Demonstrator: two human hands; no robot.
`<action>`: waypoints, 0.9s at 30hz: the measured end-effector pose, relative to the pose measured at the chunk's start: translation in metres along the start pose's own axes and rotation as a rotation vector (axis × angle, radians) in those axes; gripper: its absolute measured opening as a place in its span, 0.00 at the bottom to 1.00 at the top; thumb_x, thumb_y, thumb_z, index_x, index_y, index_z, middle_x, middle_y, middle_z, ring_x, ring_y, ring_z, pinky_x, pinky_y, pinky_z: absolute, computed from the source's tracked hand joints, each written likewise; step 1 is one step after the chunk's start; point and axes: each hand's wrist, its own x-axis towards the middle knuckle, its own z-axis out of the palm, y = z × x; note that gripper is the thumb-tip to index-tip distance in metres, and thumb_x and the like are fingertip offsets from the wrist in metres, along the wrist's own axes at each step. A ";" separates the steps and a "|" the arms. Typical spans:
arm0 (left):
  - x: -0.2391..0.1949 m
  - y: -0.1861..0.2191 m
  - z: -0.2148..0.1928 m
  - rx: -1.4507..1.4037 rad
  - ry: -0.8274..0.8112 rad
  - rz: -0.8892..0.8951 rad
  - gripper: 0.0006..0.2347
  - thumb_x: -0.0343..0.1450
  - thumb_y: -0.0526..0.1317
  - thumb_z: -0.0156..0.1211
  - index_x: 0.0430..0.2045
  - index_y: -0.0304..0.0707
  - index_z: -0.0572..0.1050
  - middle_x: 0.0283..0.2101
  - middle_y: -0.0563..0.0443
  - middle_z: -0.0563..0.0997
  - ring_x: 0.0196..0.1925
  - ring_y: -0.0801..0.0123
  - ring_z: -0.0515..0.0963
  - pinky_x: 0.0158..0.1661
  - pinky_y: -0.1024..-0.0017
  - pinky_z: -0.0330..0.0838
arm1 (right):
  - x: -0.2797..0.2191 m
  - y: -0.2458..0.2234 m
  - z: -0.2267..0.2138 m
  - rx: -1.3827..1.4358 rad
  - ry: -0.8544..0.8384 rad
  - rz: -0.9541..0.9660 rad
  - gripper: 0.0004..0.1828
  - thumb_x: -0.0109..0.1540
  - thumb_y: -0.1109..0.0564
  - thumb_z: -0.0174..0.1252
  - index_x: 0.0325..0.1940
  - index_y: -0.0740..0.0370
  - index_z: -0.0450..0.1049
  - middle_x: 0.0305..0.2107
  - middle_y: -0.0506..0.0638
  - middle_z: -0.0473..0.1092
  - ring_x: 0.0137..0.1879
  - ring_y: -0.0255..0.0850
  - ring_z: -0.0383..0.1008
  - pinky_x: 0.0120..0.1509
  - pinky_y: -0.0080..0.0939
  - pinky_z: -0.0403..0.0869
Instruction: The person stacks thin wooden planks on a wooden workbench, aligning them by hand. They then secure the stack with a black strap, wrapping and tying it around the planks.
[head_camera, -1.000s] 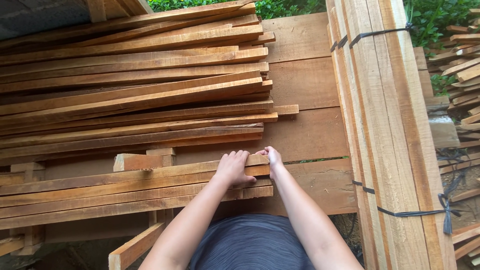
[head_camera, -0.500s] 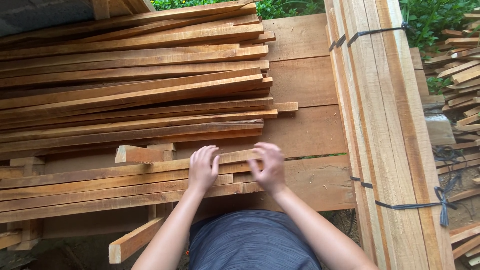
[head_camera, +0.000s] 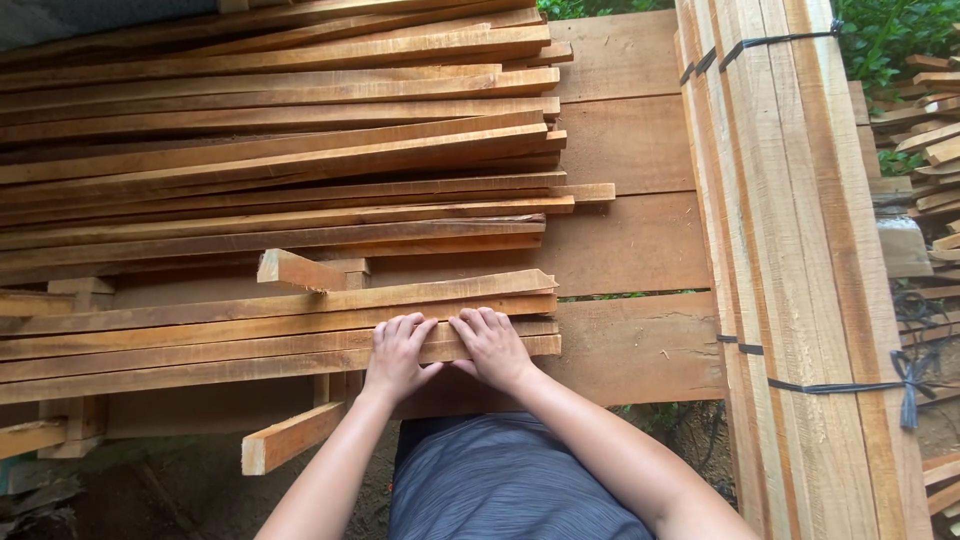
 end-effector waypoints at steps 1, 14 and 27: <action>0.002 0.001 0.000 0.001 0.003 0.002 0.35 0.57 0.54 0.74 0.59 0.45 0.70 0.59 0.48 0.71 0.65 0.57 0.66 0.65 0.54 0.54 | -0.001 0.000 -0.002 -0.002 0.003 0.000 0.45 0.55 0.34 0.66 0.70 0.59 0.64 0.61 0.53 0.63 0.66 0.50 0.60 0.69 0.51 0.60; 0.075 0.143 0.038 0.026 -0.082 0.258 0.35 0.59 0.58 0.74 0.56 0.40 0.69 0.58 0.47 0.71 0.62 0.56 0.68 0.64 0.55 0.56 | -0.102 0.105 -0.050 -0.241 -0.128 0.191 0.44 0.56 0.35 0.65 0.70 0.54 0.62 0.62 0.52 0.61 0.68 0.47 0.58 0.72 0.54 0.54; 0.085 0.114 0.005 0.229 -0.488 0.103 0.61 0.56 0.68 0.70 0.75 0.38 0.33 0.79 0.39 0.30 0.80 0.46 0.27 0.71 0.37 0.24 | -0.028 0.201 0.002 0.842 0.100 0.930 0.36 0.66 0.31 0.47 0.64 0.60 0.72 0.58 0.53 0.73 0.65 0.44 0.72 0.70 0.48 0.70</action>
